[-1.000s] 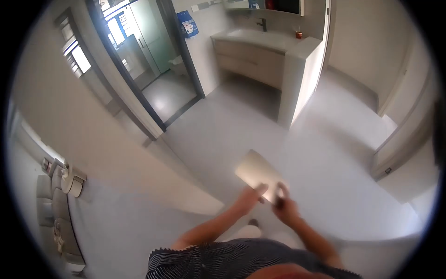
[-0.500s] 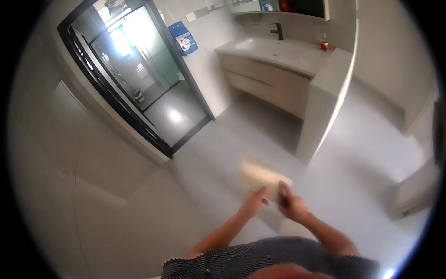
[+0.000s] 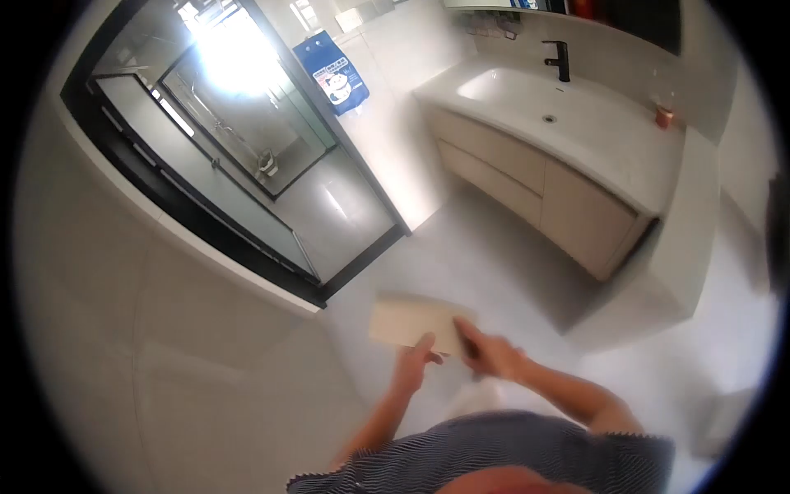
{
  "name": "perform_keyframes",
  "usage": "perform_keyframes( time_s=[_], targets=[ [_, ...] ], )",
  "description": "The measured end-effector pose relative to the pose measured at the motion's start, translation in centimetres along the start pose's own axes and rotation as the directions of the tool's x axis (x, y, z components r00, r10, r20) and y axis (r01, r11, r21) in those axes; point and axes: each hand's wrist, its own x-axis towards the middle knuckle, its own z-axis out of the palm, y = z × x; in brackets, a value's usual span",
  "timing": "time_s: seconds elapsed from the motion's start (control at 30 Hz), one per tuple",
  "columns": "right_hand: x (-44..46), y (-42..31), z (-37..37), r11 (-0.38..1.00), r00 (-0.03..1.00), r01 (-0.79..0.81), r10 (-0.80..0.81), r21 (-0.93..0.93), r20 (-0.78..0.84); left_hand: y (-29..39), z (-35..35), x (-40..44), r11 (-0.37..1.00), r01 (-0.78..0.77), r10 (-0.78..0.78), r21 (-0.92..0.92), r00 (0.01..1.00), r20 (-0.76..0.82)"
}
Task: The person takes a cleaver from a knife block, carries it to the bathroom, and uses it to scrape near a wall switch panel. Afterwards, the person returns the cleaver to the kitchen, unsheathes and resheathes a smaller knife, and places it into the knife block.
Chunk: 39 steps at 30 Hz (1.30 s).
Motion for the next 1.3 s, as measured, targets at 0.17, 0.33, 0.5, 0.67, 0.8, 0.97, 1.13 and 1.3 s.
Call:
perform_keyframes(
  time_s=[0.17,0.33,0.5,0.67,0.8,0.97,1.13,1.3],
  targets=[
    [10.6,1.6,-6.9,1.0,0.994,0.014,-0.016,-0.025,-0.108,6.7,1.1,12.6,0.997,0.005,-0.012,0.074,0.995,0.102],
    [21.6,4.3,-15.3,0.994,0.991,0.105,-0.105,0.001,-0.086,11.4,4.1,24.2,0.99,-0.111,0.107,0.091,0.993,0.045],
    [32.8,6.7,-23.3,0.964,0.964,0.262,-0.264,-0.045,-0.042,14.9,6.1,34.6,0.979,-0.194,0.198,0.064,0.978,-0.069],
    [43.0,8.9,-30.2,0.915,0.916,0.4,-0.4,-0.039,0.023,19.7,9.3,42.9,0.961,-0.269,0.277,0.067,0.942,-0.19],
    [48.7,8.3,-34.1,0.9,0.899,0.433,-0.425,-0.059,0.105,23.0,10.4,46.8,0.955,-0.29,0.296,0.063,0.915,-0.272],
    [54.5,9.2,-35.4,0.856,0.855,0.517,-0.516,-0.004,0.055,25.6,10.2,51.0,0.946,-0.319,0.324,0.062,0.911,-0.256],
    [59.7,9.4,-39.0,0.834,0.834,0.549,-0.551,-0.051,-0.032,27.0,8.3,55.7,0.937,-0.327,0.34,0.123,0.935,-0.104],
    [65.7,6.3,-45.4,0.876,0.866,0.43,-0.469,-0.219,-0.175,30.8,5.9,59.7,0.883,-0.368,0.386,0.292,0.923,-0.001]
  ],
)
